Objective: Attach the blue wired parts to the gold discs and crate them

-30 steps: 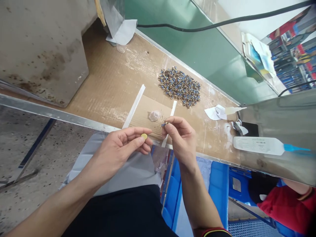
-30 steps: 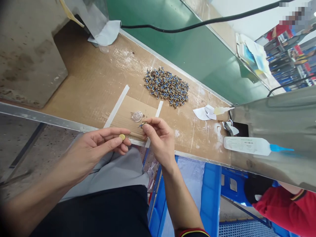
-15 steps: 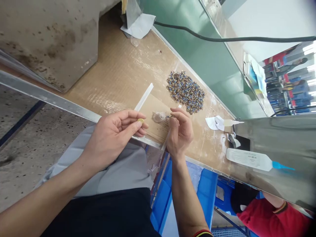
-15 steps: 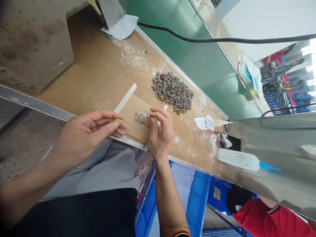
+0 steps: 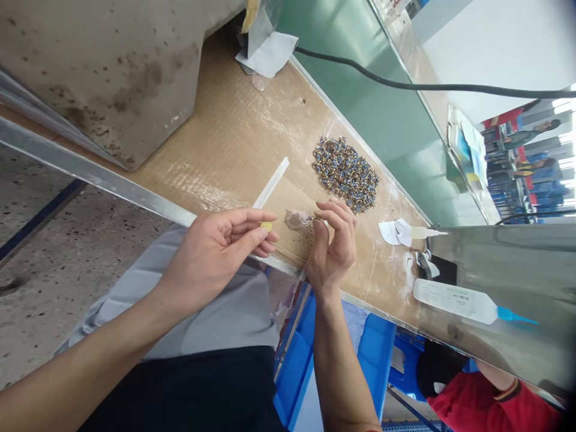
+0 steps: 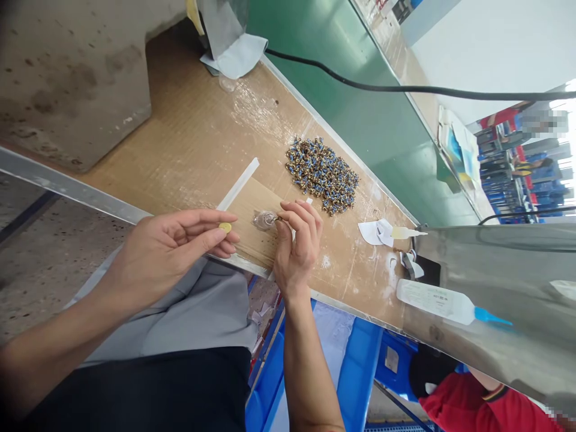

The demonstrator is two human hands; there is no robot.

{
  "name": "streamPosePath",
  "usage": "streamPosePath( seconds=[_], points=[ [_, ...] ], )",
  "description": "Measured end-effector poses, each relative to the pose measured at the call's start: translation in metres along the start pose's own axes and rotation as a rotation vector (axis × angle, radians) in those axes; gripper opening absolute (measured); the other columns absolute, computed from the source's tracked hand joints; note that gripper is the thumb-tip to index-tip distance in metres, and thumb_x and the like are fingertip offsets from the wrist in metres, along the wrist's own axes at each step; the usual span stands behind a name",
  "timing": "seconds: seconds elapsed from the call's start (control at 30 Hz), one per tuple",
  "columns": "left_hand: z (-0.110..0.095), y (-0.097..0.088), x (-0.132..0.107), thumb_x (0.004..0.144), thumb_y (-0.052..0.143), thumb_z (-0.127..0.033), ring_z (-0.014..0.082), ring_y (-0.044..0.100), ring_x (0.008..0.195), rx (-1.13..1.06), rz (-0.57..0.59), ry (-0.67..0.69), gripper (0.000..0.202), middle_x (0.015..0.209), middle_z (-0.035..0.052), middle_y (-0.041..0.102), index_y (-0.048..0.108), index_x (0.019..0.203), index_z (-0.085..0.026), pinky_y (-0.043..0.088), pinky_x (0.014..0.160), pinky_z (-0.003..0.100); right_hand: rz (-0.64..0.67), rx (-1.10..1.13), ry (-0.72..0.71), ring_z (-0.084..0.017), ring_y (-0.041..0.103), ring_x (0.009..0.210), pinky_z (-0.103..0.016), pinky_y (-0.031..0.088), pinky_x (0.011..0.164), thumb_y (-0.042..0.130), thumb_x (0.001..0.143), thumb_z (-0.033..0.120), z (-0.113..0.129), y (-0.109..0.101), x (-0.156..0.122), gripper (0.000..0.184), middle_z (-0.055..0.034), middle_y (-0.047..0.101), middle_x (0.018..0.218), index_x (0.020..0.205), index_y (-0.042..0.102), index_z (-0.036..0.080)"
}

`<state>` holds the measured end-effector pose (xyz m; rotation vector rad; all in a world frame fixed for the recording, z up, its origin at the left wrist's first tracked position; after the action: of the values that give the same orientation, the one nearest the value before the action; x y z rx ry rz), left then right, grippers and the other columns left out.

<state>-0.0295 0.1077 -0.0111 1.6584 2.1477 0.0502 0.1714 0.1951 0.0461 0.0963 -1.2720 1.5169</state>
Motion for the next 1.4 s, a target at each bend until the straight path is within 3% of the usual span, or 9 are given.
streamPosePath(
  seconds=[0.53, 0.9, 1.4],
  points=[
    [-0.002, 0.002, 0.0, 0.11, 0.085, -0.04, 0.0254, 0.093, 0.094, 0.019, 0.05, -0.05, 0.03, 0.106, 0.006, 0.096, 0.09, 0.133, -0.022, 0.08, 0.092, 0.04, 0.018, 0.003, 0.038, -0.031, 0.075, 0.147, -0.07, 0.057, 0.134, 0.064, 0.123, 0.017, -0.002, 0.001, -0.001, 0.018, -0.0069, 0.084, 0.139, 0.131, 0.077, 0.027],
    [0.003, 0.001, 0.0, 0.112, 0.083, -0.041, 0.0235, 0.092, 0.095, 0.002, 0.064, -0.051, 0.032, 0.107, 0.0064, 0.096, 0.088, 0.136, -0.02, 0.078, 0.093, 0.037, -0.079, -0.001, 0.072, -0.03, 0.076, 0.145, -0.068, 0.058, 0.132, 0.064, 0.122, 0.018, -0.004, -0.007, -0.005, 0.018, -0.0062, 0.085, 0.136, 0.129, 0.077, 0.028],
    [0.002, 0.0, 0.001, 0.111, 0.085, -0.042, 0.0257, 0.093, 0.096, 0.07, 0.046, -0.062, 0.031, 0.107, 0.0066, 0.095, 0.088, 0.134, -0.021, 0.078, 0.095, 0.04, -0.072, -0.061, 0.073, -0.031, 0.077, 0.143, -0.069, 0.06, 0.13, 0.064, 0.122, 0.02, -0.005, -0.008, -0.008, 0.017, -0.0086, 0.085, 0.138, 0.131, 0.077, 0.027]
  ],
)
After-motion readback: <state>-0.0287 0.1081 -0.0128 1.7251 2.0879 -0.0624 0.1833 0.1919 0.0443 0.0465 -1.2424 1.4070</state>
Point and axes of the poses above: each hand's wrist, its own x-axis towards the middle knuckle, its own y-axis out of the palm, z = x × y, the point moved 8 cm from there along x, towards the middle knuckle
